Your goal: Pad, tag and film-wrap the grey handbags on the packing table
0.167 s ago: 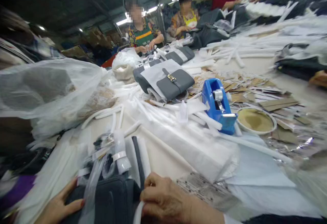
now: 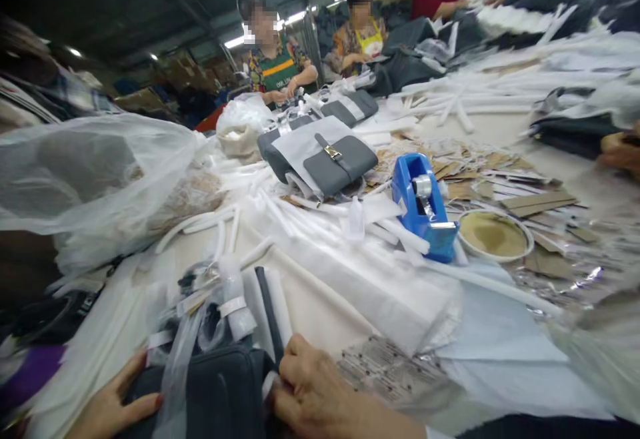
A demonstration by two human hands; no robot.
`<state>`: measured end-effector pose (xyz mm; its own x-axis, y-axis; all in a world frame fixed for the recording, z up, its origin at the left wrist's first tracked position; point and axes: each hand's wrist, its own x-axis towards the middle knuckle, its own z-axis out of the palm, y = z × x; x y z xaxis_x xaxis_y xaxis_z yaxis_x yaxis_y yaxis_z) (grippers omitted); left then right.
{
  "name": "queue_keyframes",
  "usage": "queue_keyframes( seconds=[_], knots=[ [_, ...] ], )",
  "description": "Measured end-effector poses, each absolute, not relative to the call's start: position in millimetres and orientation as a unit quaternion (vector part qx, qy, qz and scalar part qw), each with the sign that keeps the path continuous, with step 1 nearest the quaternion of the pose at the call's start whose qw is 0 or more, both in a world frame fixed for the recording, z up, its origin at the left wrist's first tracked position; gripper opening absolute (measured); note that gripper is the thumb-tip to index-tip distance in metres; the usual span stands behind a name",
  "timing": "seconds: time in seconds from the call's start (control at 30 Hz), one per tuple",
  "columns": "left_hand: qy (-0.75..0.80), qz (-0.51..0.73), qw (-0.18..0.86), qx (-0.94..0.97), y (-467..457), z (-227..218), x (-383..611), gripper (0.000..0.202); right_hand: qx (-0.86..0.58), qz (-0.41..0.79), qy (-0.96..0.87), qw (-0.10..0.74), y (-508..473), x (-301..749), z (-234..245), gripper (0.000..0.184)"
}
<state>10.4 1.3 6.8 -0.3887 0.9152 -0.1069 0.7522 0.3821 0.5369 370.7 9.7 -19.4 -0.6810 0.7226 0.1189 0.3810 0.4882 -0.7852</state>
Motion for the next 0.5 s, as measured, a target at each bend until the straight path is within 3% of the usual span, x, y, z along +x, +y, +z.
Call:
queue_keyframes(
  seconds=[0.13,0.3,0.5],
  knots=[
    [0.815,0.216,0.239,0.482,1,10,15,0.075,-0.496,0.448,-0.715,0.205,9,353,-14,0.016],
    [0.809,0.233,0.232,0.487,-5,10,20,0.069,-0.557,0.482,-0.623,0.264,12,342,-11,0.035],
    [0.802,0.247,0.241,0.488,-7,12,21,0.067,-0.607,0.467,-0.585,0.268,17,342,-4,0.035]
  ],
)
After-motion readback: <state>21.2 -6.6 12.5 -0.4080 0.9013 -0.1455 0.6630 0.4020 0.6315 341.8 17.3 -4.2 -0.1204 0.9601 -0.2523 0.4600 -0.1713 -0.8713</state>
